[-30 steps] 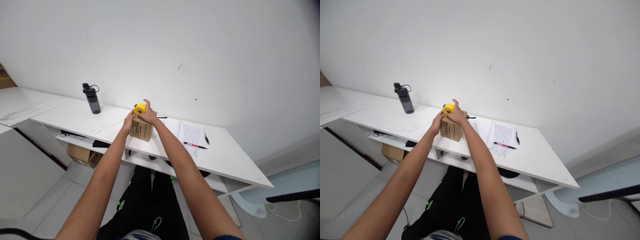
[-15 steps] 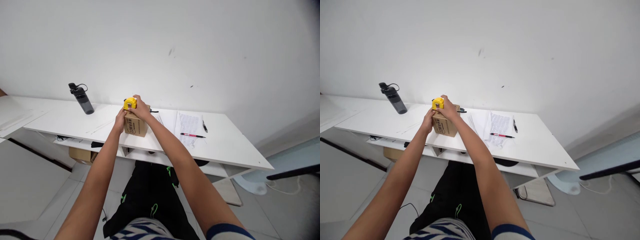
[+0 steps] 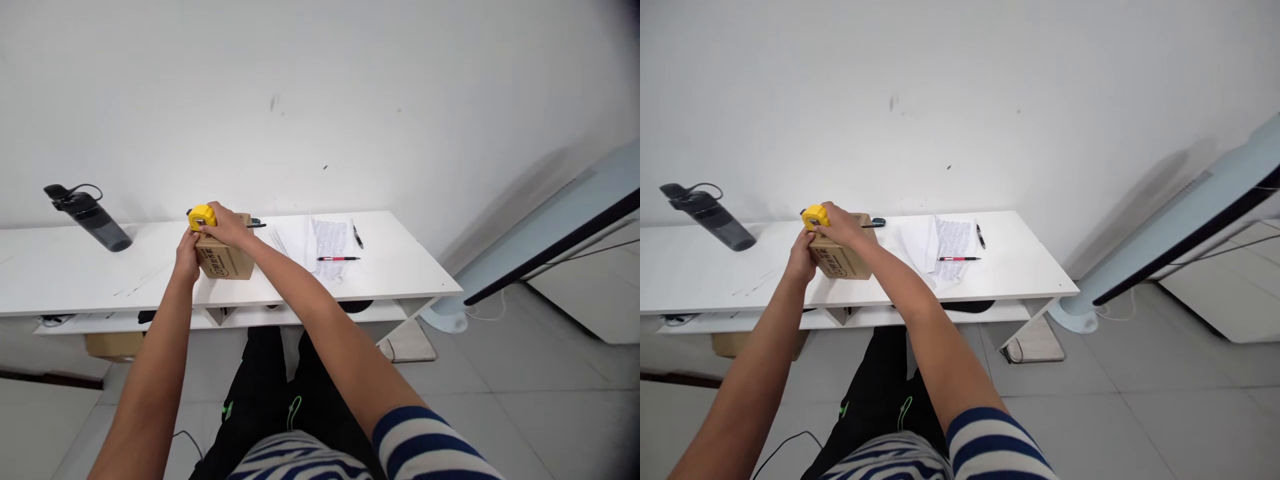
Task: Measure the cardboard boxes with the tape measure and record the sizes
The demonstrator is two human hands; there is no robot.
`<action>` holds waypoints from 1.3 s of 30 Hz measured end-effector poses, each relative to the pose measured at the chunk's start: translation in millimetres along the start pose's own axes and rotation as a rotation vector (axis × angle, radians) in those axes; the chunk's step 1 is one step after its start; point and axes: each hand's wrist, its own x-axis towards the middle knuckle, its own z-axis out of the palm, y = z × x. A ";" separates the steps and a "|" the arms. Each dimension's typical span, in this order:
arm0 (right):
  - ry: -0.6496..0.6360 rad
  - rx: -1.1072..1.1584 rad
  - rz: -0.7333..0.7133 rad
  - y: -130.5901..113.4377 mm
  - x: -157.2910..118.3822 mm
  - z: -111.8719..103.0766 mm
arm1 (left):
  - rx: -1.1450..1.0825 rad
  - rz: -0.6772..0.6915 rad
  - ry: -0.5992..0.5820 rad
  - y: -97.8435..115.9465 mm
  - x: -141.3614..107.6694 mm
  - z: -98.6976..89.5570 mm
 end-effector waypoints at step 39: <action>0.438 -0.281 0.445 139.9 -257.3 -202.0 | 0.929 0.413 -1.061 -59.5 -172.2 221.3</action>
